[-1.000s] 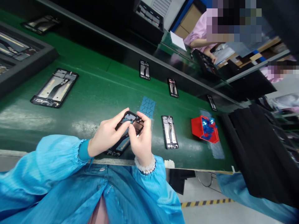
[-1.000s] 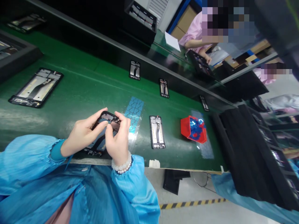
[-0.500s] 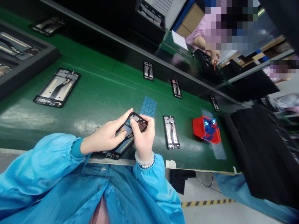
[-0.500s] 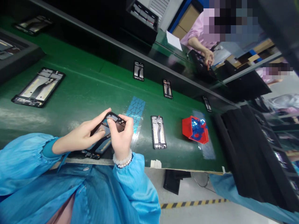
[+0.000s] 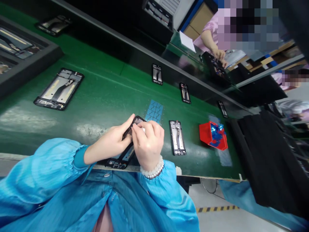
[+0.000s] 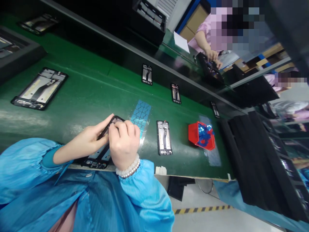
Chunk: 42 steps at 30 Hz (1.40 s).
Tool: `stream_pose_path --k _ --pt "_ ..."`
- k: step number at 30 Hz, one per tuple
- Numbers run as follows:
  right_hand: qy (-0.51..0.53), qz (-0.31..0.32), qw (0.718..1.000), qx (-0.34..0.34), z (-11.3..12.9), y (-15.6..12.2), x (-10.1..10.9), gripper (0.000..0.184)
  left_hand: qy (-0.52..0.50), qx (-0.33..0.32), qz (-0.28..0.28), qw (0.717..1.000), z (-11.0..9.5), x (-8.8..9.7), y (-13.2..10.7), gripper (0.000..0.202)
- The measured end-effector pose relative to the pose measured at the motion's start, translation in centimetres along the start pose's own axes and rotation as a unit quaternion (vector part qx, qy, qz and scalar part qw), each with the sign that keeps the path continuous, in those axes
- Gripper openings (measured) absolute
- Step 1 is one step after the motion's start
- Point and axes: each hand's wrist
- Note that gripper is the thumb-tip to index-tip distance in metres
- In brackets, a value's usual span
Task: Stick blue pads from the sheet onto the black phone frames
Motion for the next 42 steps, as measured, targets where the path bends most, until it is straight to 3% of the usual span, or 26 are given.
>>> stream_pose_path --k 5,15,21,25,28,30,32,34,35,36,37,38,40,42 --pt "-0.007 -0.017 0.999 0.037 -0.1 0.1 -0.2 0.012 0.028 -0.010 -0.008 1.000 -0.4 0.0 -0.2 0.063" --pt "0.019 0.025 0.999 0.034 -0.3 0.4 0.2 0.013 0.038 -0.011 -0.013 0.999 -0.4 -0.1 -0.3 0.063" --pt "0.027 -0.004 0.998 0.064 -0.5 0.3 -0.2 0.009 0.044 -0.022 -0.018 0.999 -0.6 -0.1 -0.5 0.063" --pt "0.043 -0.022 0.999 -0.026 -0.1 0.3 -0.8 0.008 -0.014 0.008 -0.024 1.000 -0.1 -0.5 -0.5 0.063" --pt "0.032 -0.027 0.991 -0.125 0.8 0.0 -0.8 0.007 -0.126 0.035 -0.047 0.990 0.4 -1.0 -0.4 0.062" --pt "0.013 -0.047 0.989 -0.142 0.6 -0.4 -0.1 0.010 -0.207 0.057 -0.058 0.975 0.6 -1.0 -0.1 0.063" --pt "-0.022 -0.075 0.988 -0.131 -1.4 -0.7 1.7 0.010 -0.266 0.086 -0.062 0.958 0.5 -0.8 0.4 0.064" --pt "-0.095 -0.113 0.977 -0.156 -6.0 -0.7 4.3 0.005 -0.293 0.124 -0.070 0.945 0.3 -0.4 1.0 0.061" --pt "-0.144 -0.138 0.957 -0.211 -9.1 -0.5 5.7 0.005 -0.298 0.144 -0.076 0.941 0.3 -0.2 1.3 0.058" --pt "-0.215 -0.138 0.919 -0.301 -12.5 -0.1 7.2 0.009 -0.298 0.162 -0.082 0.937 0.2 -0.1 1.5 0.054" --pt "-0.303 -0.139 0.863 -0.378 -16.1 0.2 8.5 0.014 -0.297 0.175 -0.088 0.935 0.2 0.0 1.7 0.051" --pt "-0.344 -0.145 0.833 -0.408 -19.7 0.6 9.6 0.017 -0.295 0.182 -0.095 0.933 0.2 0.0 1.9 0.048" --pt "-0.378 -0.126 0.805 -0.439 -25.8 1.1 11.2 0.012 -0.285 0.182 -0.105 0.935 0.4 -0.2 2.1 0.045" --pt "-0.374 -0.061 0.809 -0.449 -30.0 0.9 12.1 0.017 -0.269 0.176 -0.105 0.941 0.7 -0.4 2.2 0.042"
Point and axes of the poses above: each hand's wrist, its own y-axis towards the middle knuckle, its own x-axis out of the back of the hand, z = x × y, and after that the axes turned 11 degrees about -z, right-handed
